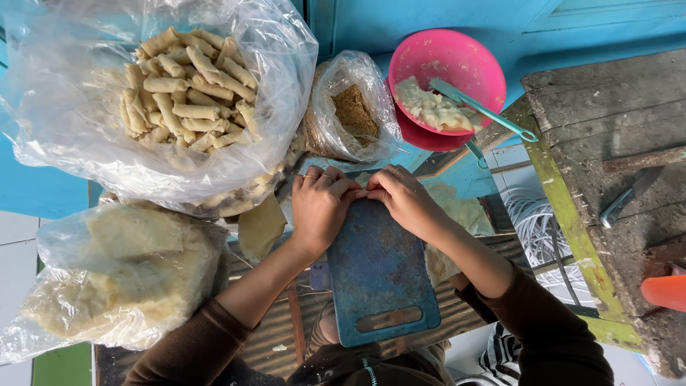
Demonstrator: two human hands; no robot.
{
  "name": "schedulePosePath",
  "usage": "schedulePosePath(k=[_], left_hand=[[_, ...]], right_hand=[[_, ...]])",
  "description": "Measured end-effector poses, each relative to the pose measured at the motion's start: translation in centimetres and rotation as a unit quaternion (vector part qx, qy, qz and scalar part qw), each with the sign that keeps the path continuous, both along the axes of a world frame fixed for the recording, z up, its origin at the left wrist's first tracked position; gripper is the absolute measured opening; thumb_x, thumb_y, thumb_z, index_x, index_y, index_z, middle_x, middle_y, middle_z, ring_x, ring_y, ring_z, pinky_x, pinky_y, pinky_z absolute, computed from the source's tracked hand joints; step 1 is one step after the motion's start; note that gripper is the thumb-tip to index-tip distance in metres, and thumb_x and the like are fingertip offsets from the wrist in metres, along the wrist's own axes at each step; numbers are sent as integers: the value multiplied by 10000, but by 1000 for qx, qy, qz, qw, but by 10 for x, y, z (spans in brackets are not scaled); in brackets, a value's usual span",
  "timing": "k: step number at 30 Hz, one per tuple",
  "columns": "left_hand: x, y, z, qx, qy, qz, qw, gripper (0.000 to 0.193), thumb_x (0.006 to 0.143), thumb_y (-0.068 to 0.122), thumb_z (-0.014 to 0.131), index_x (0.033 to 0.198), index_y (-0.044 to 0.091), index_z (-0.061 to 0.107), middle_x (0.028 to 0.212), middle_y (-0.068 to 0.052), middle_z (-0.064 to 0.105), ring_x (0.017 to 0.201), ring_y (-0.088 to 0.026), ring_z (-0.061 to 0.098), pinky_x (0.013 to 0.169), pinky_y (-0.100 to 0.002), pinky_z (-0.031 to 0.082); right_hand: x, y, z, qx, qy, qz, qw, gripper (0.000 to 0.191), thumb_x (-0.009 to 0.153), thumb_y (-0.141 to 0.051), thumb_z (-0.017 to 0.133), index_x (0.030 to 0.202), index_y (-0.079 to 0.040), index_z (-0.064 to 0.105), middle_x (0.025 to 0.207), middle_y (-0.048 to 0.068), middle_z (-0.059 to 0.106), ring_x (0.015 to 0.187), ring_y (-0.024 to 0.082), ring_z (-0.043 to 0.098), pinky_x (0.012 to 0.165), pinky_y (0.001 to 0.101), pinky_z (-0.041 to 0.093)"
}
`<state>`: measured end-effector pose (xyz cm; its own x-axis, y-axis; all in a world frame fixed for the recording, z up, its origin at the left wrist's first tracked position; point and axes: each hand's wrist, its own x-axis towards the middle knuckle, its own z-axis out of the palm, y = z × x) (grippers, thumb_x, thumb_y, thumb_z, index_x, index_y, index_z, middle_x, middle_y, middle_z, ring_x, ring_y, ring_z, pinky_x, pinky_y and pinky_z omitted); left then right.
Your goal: The person cuts a flattened sheet of dough into strips on a cutting board using a plastic dough scraper, then folds and rolls the cut pieces by hand and places the finished rolled dough pieces into a plastic bag with other completed rolls.
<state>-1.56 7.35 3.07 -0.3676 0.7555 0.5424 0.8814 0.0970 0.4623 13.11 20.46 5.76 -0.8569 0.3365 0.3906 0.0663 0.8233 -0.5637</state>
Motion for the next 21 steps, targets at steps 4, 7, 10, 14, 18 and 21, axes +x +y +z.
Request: schedulePosePath(k=[4,7,10,14,18,21], left_hand=[[1,6,1,-32,-98,29,994,167,845,342,810,859,177,793,919,1,714,972,-268,624,846,-436,445],[3,9,4,-39,-148,40,987,166,792,326,825,816,169,777,885,-1,723,959,-273,636,848,-439,441],[1,12,6,-49,-150,22,987,142,856,293,797,903,169,750,880,41,748,946,-235,651,870,-424,421],[-1,5,5,4,7,-21,1000,106,857,280,777,916,196,748,941,47,743,943,-225,626,854,-419,409],[-3,9,0,20,19,-10,1000,142,827,316,774,875,186,746,918,27,716,961,-253,613,825,-435,403],[0,17,-3,15,12,13,1000,157,854,322,778,874,170,744,929,-5,696,982,-271,612,822,-446,411]], right_hand=[[-6,10,-6,-188,-58,-39,980,129,928,-63,771,944,-2,658,810,103,640,721,190,578,648,336,476],[-9,13,-3,-268,-46,-50,961,144,908,-57,793,938,-5,662,805,81,645,703,102,551,632,285,470],[-6,10,0,-193,-24,-61,979,104,908,-48,760,979,-20,689,852,42,707,731,90,636,652,272,498],[-4,4,10,-81,-13,-32,996,209,814,-89,830,957,-11,700,869,100,684,732,194,652,655,328,521],[-6,0,12,-43,8,-53,998,157,869,-72,788,971,-6,689,900,124,695,788,260,679,694,369,530],[-7,2,10,-24,31,-56,998,119,908,-51,762,995,-7,693,913,123,702,823,267,691,717,369,530]])
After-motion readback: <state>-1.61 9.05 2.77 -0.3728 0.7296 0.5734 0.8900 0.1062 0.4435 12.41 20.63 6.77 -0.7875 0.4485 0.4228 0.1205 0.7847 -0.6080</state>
